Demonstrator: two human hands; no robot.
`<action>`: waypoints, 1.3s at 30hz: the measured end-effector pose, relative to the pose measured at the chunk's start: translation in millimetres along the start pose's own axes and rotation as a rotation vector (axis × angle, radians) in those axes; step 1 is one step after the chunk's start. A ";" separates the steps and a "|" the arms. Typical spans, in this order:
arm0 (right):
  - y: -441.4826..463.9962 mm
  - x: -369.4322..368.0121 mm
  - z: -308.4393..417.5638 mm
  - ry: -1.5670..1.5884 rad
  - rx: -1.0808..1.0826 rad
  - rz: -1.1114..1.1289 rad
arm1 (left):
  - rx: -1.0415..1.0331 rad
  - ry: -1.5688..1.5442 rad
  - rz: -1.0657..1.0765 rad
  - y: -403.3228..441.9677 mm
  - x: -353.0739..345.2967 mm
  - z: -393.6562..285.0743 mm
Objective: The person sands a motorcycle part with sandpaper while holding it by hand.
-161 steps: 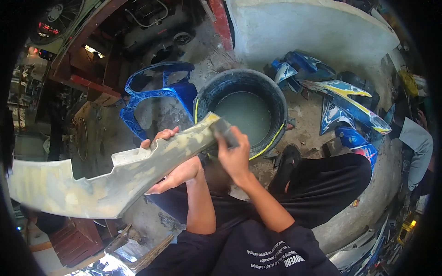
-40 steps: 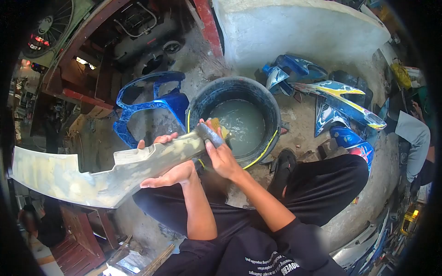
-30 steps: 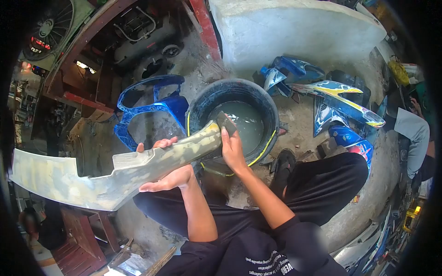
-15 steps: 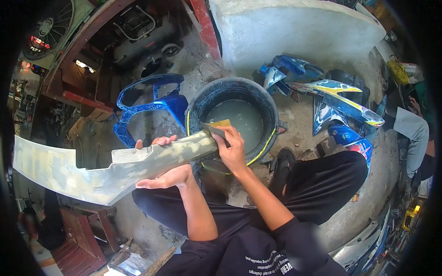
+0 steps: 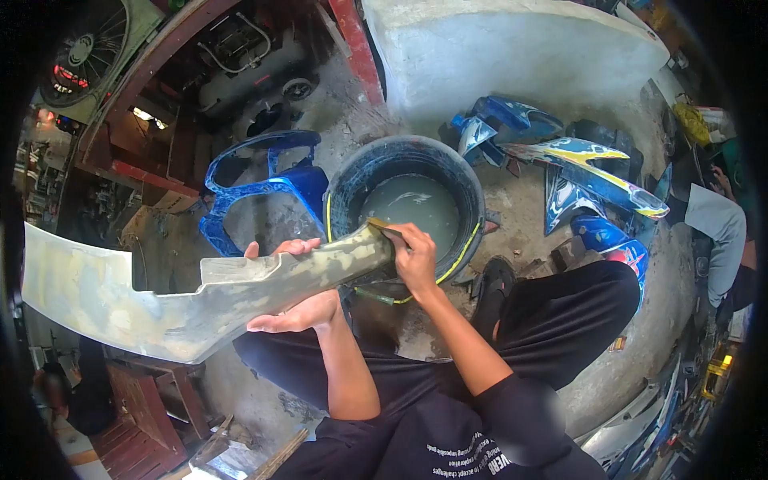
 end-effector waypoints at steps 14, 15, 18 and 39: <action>-3.1 10.2 29.7 -0.013 0.196 0.010 | 0.032 -0.043 0.009 0.1 3.2 -6.4; -2.6 10.7 38.7 -0.013 0.245 0.027 | 0.024 -0.042 0.021 0.1 3.2 -6.4; -2.1 3.3 11.0 -0.013 0.153 -0.006 | 0.019 -0.007 0.024 -2.0 2.5 -6.3; -2.6 13.8 52.2 -0.040 0.262 0.023 | 0.050 -0.057 -0.019 -1.1 5.7 -5.9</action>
Point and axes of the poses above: each hand's wrist, its own y-axis towards the middle knuckle, its own x-axis out of the back of the hand, z = x × y, the point moved 3 cm from there along y, towards the middle knuckle, and after that the axes turned 2 degrees about -z, right-handed, at the moved point
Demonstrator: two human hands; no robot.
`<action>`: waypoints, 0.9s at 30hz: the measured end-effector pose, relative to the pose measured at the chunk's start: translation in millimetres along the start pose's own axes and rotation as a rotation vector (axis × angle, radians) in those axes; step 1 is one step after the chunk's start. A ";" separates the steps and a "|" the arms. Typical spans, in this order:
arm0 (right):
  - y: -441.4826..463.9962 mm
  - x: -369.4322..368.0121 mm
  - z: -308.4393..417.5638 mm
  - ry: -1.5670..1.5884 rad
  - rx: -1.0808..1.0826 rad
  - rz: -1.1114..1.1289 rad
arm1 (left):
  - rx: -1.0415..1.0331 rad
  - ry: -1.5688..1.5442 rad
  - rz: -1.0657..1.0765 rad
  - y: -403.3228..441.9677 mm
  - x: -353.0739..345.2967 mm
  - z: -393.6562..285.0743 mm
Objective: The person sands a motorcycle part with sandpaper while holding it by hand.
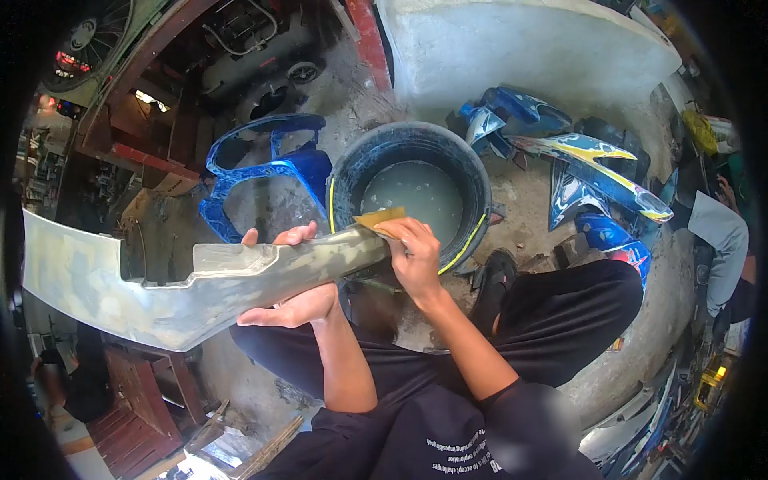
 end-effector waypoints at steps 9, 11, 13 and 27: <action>16.0 1.6 42.8 0.121 0.105 0.046 | -0.070 -0.018 -0.003 4.4 -3.6 0.5; 8.2 4.5 30.3 0.102 0.088 0.037 | -0.081 0.023 -0.014 3.8 -1.9 0.5; -1.6 8.5 10.3 0.056 0.032 0.020 | -0.014 0.036 -0.071 2.2 -9.9 -2.2; -1.4 -18.1 66.4 0.257 0.108 0.196 | 0.109 -0.181 0.098 -1.8 -15.8 9.2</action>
Point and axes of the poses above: each hand's wrist, its own y-axis towards the middle knuckle, its own x-axis out of the back of the hand, z = x × y, the point moved 3 cm from there along y, towards the middle knuckle, and after that the axes turned 2 degrees about -z, right-handed, at the moved point
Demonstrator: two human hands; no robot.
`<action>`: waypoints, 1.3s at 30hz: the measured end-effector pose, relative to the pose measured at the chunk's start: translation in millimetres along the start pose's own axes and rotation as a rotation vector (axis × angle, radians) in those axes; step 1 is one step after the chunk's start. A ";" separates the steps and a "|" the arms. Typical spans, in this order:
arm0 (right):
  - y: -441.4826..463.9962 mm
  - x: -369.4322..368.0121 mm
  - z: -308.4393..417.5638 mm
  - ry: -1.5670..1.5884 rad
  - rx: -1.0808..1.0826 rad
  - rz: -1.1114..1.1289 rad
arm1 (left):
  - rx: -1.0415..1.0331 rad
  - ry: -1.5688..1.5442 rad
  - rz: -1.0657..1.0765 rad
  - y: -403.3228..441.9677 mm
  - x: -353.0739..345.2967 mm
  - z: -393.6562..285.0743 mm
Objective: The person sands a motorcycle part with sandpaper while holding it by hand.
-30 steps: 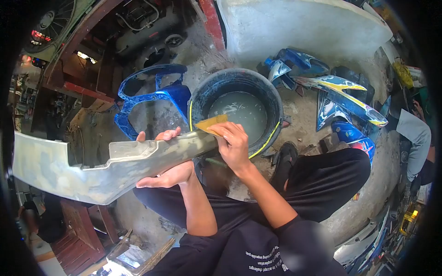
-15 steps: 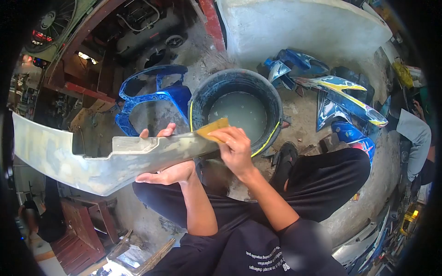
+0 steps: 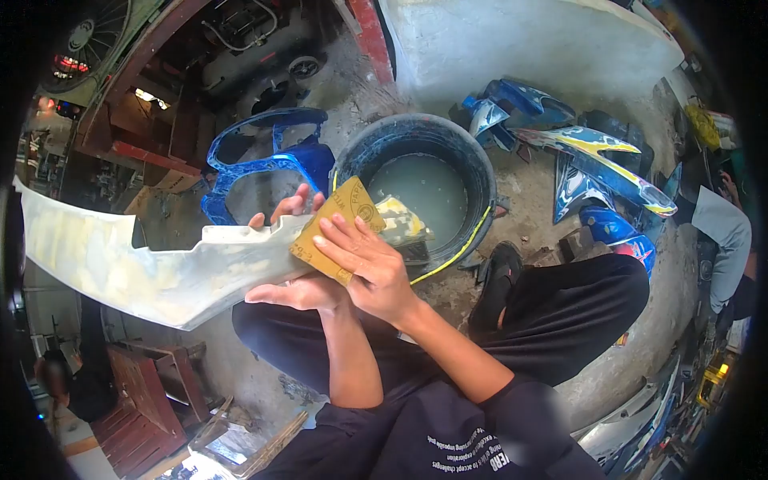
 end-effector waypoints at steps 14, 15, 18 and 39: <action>-33.3 23.3 -46.6 -0.071 -0.057 -0.010 | -0.143 0.128 -0.118 11.7 -2.7 -16.8; -31.5 22.4 -44.5 -0.070 -0.055 -0.011 | -0.144 0.128 -0.117 11.3 -3.2 -17.7; -20.6 16.5 -32.6 -0.042 -0.040 -0.041 | -0.198 0.095 -0.123 7.4 -5.3 -23.7; 17.4 0.6 -7.2 0.095 0.065 0.136 | -0.124 0.191 -0.050 11.0 1.1 -26.4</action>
Point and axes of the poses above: each hand's wrist, its own y-axis towards the middle knuckle, its own x-axis out of the back of the hand, z = x × y, the point moved 3 cm from there along y, towards the middle knuckle, and after that the axes turned 2 degrees about -z, right-handed, at the moved point
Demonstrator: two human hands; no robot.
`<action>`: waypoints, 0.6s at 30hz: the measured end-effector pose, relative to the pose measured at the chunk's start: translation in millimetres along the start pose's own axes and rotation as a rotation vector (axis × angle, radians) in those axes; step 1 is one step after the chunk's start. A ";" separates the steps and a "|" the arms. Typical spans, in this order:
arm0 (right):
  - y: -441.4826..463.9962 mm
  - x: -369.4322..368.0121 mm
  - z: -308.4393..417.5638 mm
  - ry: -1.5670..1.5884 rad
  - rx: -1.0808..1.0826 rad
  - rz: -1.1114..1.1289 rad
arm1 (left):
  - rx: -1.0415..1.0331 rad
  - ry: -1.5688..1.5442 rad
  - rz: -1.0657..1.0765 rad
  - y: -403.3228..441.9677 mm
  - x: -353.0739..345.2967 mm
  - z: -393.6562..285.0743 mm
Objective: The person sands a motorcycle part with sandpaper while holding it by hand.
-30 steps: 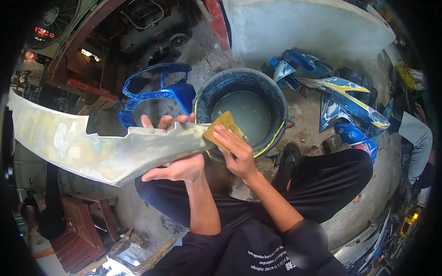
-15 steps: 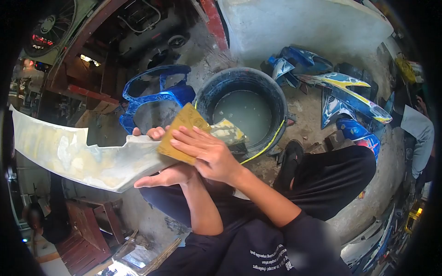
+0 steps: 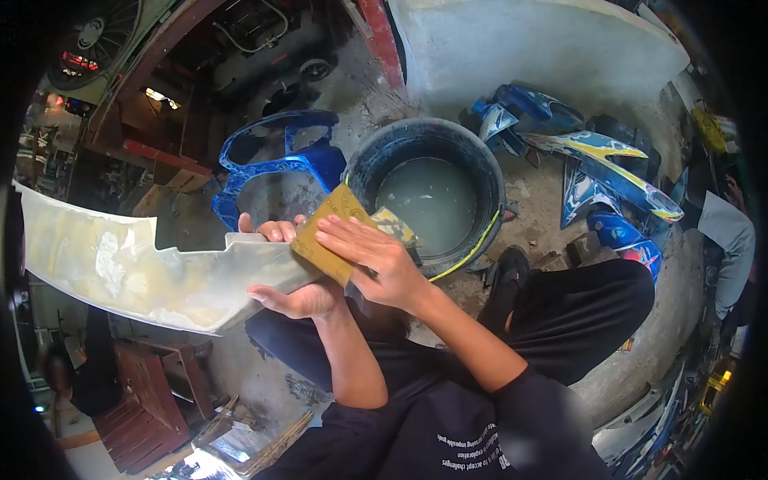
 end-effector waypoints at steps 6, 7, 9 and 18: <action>-40.6 11.4 -24.2 -0.137 -0.050 -0.052 | -0.005 -0.039 0.016 -5.5 0.2 4.4; -38.4 9.4 -20.2 -0.181 -0.023 -0.073 | -0.012 -0.045 0.014 -6.0 -0.4 6.3; -23.1 2.2 -11.8 -0.158 -0.004 -0.090 | -0.004 -0.056 0.007 -6.9 -2.0 6.5; -48.5 13.2 -23.5 -0.129 -0.039 -0.009 | 0.006 -0.086 -0.049 -0.1 6.5 3.2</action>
Point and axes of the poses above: each hand's wrist, its own y-axis towards the middle knuckle, its own x-axis out of the back of the hand, z = x × y, the point moved 3 cm from there along y, towards the middle knuckle, and after that the axes turned 2 degrees about -z, right-handed, at the moved point
